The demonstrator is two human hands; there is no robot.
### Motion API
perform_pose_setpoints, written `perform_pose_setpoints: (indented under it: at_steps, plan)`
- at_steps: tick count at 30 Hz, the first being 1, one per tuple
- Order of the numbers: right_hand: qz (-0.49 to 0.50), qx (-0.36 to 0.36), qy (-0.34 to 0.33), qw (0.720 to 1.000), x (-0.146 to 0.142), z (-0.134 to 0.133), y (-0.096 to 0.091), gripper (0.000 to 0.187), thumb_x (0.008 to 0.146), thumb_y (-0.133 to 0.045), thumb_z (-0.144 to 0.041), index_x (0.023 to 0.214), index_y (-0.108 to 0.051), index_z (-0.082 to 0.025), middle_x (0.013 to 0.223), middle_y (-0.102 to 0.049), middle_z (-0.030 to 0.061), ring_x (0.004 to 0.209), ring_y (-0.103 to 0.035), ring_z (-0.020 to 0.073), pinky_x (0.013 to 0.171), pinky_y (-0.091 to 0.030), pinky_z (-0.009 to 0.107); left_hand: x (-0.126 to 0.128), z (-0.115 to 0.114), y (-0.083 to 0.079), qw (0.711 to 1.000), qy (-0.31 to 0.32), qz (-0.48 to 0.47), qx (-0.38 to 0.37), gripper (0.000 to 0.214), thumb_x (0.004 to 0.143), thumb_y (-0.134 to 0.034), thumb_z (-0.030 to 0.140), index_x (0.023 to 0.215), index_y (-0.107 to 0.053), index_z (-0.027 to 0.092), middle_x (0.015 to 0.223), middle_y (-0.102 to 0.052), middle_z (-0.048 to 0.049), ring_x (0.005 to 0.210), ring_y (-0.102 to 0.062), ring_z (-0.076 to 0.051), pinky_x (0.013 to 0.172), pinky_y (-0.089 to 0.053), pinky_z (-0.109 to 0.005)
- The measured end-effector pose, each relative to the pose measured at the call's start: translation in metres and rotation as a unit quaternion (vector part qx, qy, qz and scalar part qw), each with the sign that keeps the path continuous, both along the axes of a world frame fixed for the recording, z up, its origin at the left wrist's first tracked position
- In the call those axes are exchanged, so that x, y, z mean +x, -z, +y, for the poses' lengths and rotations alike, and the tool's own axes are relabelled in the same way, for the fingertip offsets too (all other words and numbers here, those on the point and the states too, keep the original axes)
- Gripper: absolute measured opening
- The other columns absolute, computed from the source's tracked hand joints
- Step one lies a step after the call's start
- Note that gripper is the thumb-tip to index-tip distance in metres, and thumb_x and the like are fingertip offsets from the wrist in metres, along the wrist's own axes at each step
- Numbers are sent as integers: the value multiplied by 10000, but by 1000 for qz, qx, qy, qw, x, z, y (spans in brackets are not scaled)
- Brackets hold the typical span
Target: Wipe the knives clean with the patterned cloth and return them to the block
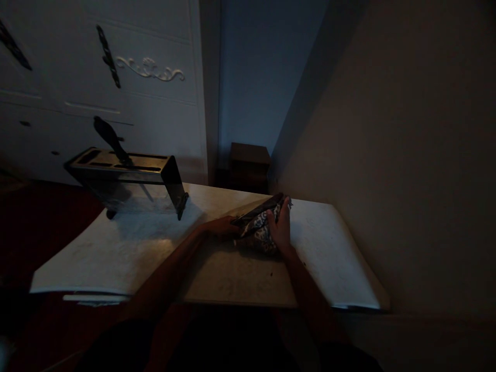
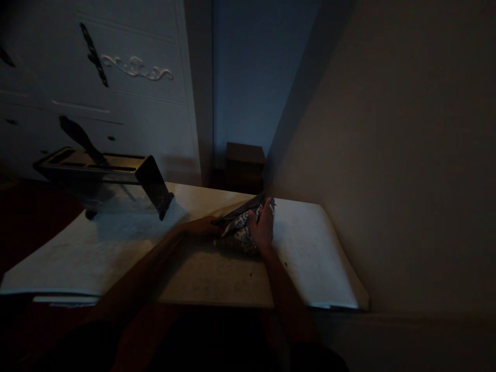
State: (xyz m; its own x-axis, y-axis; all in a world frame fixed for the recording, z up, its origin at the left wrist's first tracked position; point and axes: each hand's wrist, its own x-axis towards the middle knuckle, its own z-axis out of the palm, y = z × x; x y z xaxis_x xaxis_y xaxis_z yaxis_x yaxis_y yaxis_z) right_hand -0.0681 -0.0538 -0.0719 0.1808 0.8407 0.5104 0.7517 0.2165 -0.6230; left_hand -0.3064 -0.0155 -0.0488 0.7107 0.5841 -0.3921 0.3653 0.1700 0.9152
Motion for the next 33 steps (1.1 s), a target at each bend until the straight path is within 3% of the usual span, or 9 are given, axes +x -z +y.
perform_pose_setpoints:
  at_steps: [3,6,14,22,27,33]
  plan:
    - [48,-17,11,999,5,0,6,855,936,-401,-575,1551,-34,-108,1596,-130,202,1492,-118,279,1179,-173,544,-1,0,4,1000,-2,-23,-7,227,708,-670,333,780,-572,141,482,-473,32,338,-384,-85,320,-271,-200]
    - [83,-34,19,996,7,-1,12,873,930,-410,-586,1552,-21,-112,1601,-101,195,1494,-108,270,1186,-161,531,-1,-1,6,999,-11,-28,-17,250,713,-675,350,786,-572,134,474,-464,32,329,-372,-79,315,-259,-197]
    - [121,-78,-22,989,14,-2,20,843,899,-460,-597,1528,-202,-98,1560,-262,196,1460,-250,260,1175,-217,509,-1,-2,6,994,-42,-74,-66,311,707,-708,386,832,-577,133,444,-430,58,297,-330,-60,290,-209,-184]
    - [176,-69,-29,982,14,-2,20,812,833,-587,-571,1474,-350,-133,1512,-371,182,1400,-373,275,1143,-307,502,-5,1,10,966,-66,-201,-147,324,713,-727,358,813,-489,162,427,-328,116,284,-229,-33,283,-179,-158]
    - [141,-49,-57,987,13,-4,17,795,823,-612,-538,1465,-363,-141,1500,-391,180,1389,-390,280,1127,-333,509,-4,3,12,948,-83,-234,-201,190,814,-606,278,772,-459,165,408,-288,109,291,-177,-32,308,-150,-170]
    - [17,16,-120,993,7,-14,10,743,875,-582,-433,1503,-298,-155,1500,-402,156,1402,-370,263,1147,-314,488,-3,5,12,942,-91,-230,-226,122,862,-530,236,794,-464,160,404,-285,94,294,-195,-41,324,-120,-191]
